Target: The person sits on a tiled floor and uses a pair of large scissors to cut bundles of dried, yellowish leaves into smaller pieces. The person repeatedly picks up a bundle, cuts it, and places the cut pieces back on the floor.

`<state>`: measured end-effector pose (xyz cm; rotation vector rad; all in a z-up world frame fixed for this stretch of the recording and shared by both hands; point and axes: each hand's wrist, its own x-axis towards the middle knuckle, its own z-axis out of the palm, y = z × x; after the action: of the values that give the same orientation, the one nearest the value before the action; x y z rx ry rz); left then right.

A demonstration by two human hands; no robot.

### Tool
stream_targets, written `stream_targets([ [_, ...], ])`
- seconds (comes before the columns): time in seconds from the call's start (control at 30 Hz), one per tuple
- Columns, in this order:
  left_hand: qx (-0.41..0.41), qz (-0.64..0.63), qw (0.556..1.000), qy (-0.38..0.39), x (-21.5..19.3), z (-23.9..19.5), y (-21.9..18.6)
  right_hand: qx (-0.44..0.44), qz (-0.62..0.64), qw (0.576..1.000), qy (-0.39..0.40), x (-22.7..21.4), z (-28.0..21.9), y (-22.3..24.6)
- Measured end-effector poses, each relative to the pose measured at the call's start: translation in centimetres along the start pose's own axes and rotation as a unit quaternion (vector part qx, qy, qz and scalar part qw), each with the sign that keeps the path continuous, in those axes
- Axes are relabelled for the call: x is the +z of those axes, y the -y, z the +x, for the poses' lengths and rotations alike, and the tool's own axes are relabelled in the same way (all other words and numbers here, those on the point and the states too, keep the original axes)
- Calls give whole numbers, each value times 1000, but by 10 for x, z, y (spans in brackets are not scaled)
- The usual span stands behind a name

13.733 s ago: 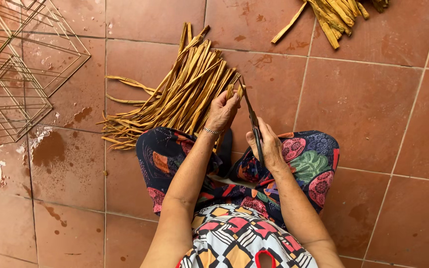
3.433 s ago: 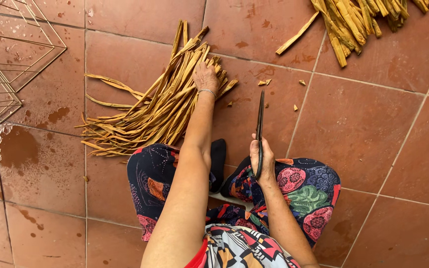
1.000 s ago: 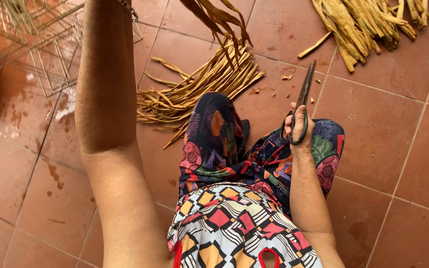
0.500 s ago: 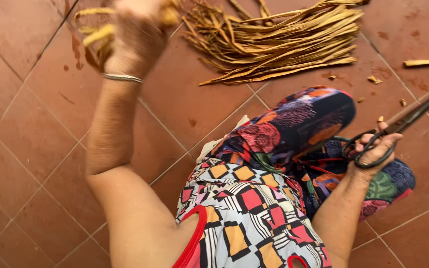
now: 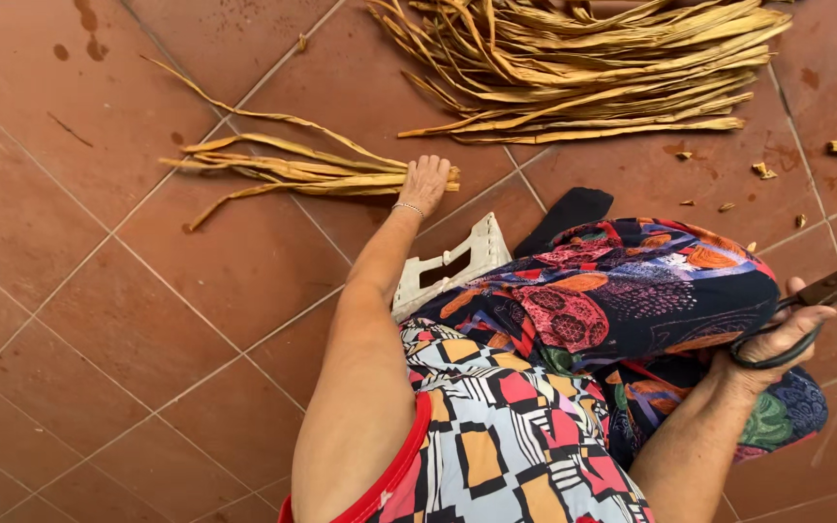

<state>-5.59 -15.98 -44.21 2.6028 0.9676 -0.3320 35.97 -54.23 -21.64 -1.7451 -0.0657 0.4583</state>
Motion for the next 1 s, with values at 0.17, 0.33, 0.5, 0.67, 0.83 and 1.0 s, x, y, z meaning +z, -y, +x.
stream_targets([
  [0.17, 70, 137, 965, 214, -60, 24, -29, -16, 2, 999, 42, 27, 4, 66],
  [0.33, 63, 24, 969, 239, -88, 89, -60, -49, -29, 998, 32, 41, 30, 91],
  [0.5, 163, -196, 967, 11, -62, 190, -143, 18, -14, 1000, 17, 64, 46, 93],
  [0.67, 208, -256, 939, -97, -31, 295, -240, 101, -17, 995, 8, 76, 55, 69],
  [0.83, 144, -109, 975, -126, -2, 377, -301, 116, -10, 993, 21, 74, 57, 59],
  [1.0, 46, -68, 996, -22, 0, 406, -325, 128, 7, 992, 8, 78, 52, 47],
])
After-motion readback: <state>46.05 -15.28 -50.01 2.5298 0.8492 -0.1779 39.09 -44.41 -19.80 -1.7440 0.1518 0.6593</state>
